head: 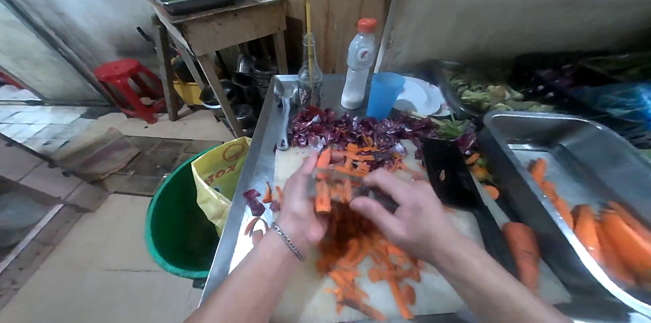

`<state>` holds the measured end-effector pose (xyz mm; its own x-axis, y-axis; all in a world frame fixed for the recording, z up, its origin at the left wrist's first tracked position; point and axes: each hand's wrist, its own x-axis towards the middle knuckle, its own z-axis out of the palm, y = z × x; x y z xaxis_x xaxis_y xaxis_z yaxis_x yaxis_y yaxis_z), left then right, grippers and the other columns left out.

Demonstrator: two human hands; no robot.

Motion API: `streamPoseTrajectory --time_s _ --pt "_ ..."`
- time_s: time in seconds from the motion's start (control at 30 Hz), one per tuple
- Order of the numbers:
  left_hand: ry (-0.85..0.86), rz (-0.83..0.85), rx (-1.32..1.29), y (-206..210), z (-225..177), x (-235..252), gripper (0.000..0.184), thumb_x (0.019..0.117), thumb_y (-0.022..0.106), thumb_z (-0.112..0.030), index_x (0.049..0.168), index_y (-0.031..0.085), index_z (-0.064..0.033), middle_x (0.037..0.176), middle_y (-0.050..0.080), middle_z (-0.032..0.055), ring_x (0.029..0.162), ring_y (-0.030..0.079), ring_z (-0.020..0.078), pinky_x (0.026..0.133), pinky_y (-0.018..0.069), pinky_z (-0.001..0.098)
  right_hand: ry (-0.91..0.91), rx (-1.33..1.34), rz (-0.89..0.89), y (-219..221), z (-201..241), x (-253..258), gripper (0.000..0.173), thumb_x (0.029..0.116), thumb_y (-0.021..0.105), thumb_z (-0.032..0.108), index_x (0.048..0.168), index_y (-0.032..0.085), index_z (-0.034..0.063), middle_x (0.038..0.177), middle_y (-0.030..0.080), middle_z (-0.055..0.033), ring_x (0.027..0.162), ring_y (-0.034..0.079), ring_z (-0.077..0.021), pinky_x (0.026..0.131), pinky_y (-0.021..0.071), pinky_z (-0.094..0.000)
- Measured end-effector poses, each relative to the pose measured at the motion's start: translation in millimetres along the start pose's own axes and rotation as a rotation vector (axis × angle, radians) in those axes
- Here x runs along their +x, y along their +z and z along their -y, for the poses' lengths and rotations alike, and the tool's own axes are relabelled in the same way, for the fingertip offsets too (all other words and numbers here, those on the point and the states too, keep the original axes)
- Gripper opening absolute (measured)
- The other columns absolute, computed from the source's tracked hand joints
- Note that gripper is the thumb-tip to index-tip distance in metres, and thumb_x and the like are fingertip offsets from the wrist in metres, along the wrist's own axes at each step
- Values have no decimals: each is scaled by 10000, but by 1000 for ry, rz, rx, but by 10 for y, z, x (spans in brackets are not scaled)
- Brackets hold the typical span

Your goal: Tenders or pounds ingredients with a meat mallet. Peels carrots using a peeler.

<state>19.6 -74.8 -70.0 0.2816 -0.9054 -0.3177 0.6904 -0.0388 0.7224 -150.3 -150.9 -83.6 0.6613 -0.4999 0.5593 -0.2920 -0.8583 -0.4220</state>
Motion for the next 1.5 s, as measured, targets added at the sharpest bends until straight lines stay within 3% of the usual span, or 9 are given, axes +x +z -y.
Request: streamPoseTrajectory --time_s 0.17,0.37,0.53,0.7,0.87,1.0,1.2,1.37,1.5 --pt "15 54 -45 -48 -1 -6 476 1076 349 -536 1102 667 -182 660 530 -49 507 517 42 481 483 193 -160 -28 -16 137 89 1 431 1007 531 579 969 676 175 623 560 72 520 551 -60 434 453 -275" --pt "28 -12 30 93 37 -47 464 1101 329 -487 1000 612 -133 684 546 18 443 452 76 404 417 203 117 -123 -34 -27 -105 59 474 984 517 631 967 673 183 627 567 57 523 569 -114 442 468 -349" --pt "59 28 3 -35 46 -11 439 1078 398 -508 1149 683 -182 772 635 -6 651 636 84 595 563 253 -71 9 8 109 81 -17 434 1002 521 601 973 671 194 618 560 80 518 558 -56 439 469 -290" --pt "72 42 79 30 66 -38 465 1108 335 -448 1183 680 -144 835 651 42 529 535 75 455 460 198 -47 -102 -32 63 -94 55 452 989 517 601 946 678 180 605 556 65 506 565 -89 422 459 -319" --pt "75 19 110 71 107 -58 431 1124 258 -320 908 549 -86 621 520 46 457 490 107 448 464 234 97 -139 -34 9 -195 100 470 988 512 622 964 680 183 598 556 57 519 572 -121 445 462 -354" --pt "99 16 117 47 80 -48 406 1118 312 -343 1054 639 -111 740 611 66 487 511 100 439 454 226 54 -144 -57 72 -117 90 503 990 499 631 964 678 162 593 560 33 512 587 -148 433 471 -374" --pt "46 64 221 32 75 -13 548 1114 266 -487 1239 655 -120 725 553 41 504 500 112 474 472 245 438 -63 20 -84 -331 192 436 1031 510 564 1035 655 153 676 601 -19 591 611 -206 534 512 -460" --pt "105 -35 131 -12 67 -33 370 1108 380 -393 1051 648 -144 753 634 39 563 589 101 490 507 236 80 -2 48 67 -6 23 445 990 505 619 959 668 206 587 530 90 501 548 -63 433 466 -309" --pt "53 15 121 31 63 -34 359 1121 318 -331 1026 578 -103 710 567 52 483 496 99 444 456 230 72 -151 -8 65 -110 96 509 999 492 621 950 669 147 581 553 16 507 592 -173 433 471 -397"
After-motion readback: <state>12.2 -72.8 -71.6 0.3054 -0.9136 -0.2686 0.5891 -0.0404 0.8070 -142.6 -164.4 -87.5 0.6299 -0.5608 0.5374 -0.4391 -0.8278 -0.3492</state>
